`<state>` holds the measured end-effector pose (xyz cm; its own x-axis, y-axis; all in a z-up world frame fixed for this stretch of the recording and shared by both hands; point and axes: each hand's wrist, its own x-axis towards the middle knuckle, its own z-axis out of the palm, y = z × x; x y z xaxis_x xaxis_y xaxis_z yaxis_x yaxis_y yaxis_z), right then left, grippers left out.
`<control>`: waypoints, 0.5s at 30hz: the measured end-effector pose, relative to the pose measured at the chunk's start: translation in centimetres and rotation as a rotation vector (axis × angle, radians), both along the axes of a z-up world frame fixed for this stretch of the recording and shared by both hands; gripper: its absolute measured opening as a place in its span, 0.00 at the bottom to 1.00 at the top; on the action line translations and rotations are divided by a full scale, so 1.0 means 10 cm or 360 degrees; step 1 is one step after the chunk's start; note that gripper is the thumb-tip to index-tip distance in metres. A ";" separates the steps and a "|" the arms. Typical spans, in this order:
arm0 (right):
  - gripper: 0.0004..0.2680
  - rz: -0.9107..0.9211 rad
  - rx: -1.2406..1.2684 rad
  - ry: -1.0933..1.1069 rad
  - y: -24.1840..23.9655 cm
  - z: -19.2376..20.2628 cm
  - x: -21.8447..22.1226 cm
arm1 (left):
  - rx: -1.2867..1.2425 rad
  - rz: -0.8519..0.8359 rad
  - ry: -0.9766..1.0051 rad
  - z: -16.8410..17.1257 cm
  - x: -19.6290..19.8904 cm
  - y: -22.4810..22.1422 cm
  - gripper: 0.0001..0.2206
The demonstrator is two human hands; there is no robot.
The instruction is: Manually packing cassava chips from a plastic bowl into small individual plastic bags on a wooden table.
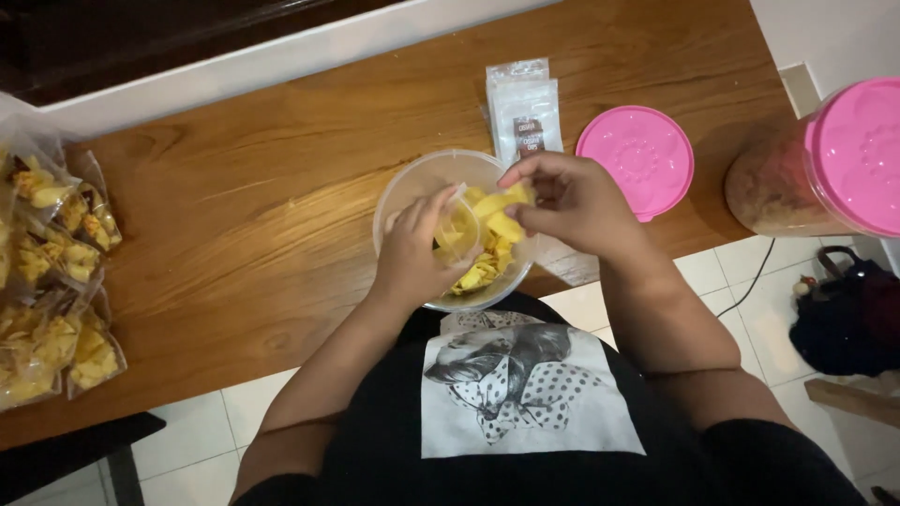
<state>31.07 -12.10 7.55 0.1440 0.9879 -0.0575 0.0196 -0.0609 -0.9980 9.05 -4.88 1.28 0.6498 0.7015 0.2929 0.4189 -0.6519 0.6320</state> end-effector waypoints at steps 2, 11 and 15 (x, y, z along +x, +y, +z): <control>0.13 0.0039 -0.0079 -0.0066 -0.04 0.04 0.01 | 0.0042 0.0039 0.0047 -0.02 0.05 -0.06 0.38; 0.14 0.0120 -0.0172 -0.0293 -0.10 0.20 0.00 | 0.0154 0.0024 0.0066 0.07 0.16 -0.20 0.46; 0.18 0.0236 -0.0140 -0.0287 -0.10 0.32 -0.04 | 0.0160 0.0054 0.0066 0.00 0.17 -0.20 0.46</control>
<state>30.68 -13.10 10.74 0.0134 0.9914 -0.1304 0.2121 -0.1303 -0.9685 10.73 -6.83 1.24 0.6392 0.6918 0.3359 0.4664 -0.6960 0.5459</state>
